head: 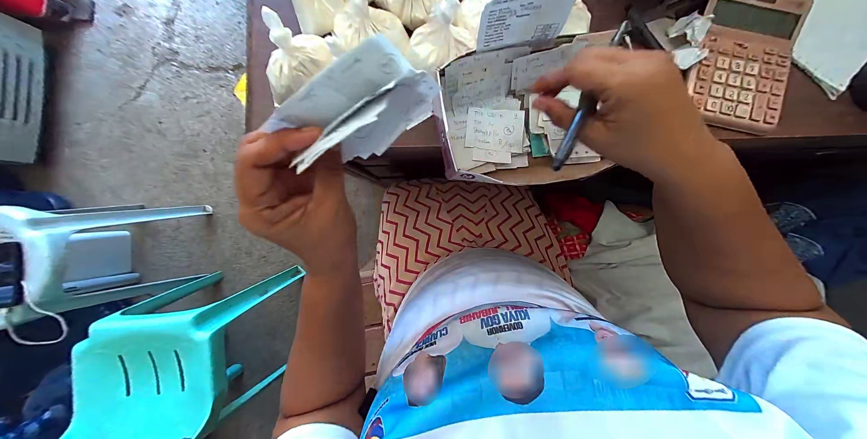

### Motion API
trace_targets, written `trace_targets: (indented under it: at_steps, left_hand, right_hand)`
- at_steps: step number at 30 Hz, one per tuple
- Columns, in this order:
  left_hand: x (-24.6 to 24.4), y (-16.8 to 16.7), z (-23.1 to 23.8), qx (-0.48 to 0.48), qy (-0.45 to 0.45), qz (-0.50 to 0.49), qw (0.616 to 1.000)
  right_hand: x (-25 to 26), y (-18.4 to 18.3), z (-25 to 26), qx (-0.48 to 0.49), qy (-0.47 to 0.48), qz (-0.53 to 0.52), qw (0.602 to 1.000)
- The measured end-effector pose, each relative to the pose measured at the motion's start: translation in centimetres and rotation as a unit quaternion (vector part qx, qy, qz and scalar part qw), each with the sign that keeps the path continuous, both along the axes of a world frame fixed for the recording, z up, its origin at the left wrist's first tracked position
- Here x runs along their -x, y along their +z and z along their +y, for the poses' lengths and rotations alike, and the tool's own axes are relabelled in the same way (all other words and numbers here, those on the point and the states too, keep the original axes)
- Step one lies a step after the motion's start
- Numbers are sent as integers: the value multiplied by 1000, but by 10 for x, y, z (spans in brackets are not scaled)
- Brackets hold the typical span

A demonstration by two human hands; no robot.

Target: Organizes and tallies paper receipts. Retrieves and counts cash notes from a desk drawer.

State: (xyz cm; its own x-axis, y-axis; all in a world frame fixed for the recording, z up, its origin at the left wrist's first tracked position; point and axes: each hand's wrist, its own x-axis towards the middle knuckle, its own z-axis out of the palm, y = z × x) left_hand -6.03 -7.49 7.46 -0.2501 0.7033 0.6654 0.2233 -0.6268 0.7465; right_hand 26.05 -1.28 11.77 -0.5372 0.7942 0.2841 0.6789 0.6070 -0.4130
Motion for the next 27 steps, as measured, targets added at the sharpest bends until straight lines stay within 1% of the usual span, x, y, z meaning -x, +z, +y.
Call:
trace_targets:
  at_steps: [2,4,7,9,16,21,27]
  left_hand:
    - [7,-3,-4,-6,10,1,1000]
    - [7,-5,-7,0,15,-2,1000]
    - [7,-7,-10,8,10,-6,1000]
    - [7,-9,-11,9,6,-10,1000]
    - [9,-10,-12,11,11,-24,1000]
    - [10,-12,-14,17,13,-23,1000]
    - [10,-13,-14,14,11,-28,999]
  right_hand:
    - [7,-10,-2,44,-1,-83,996]
    - [15,-19,-3,61,-15,-140,988]
    - [26,-26,-3,82,-46,-204,975]
    - [30,-27,-2,88,-59,-223,969]
    - [33,-28,-3,59,-71,-219,971]
    - [31,-32,-4,27,-62,-164,984]
    - [27,-32,-5,35,-61,-136,988]
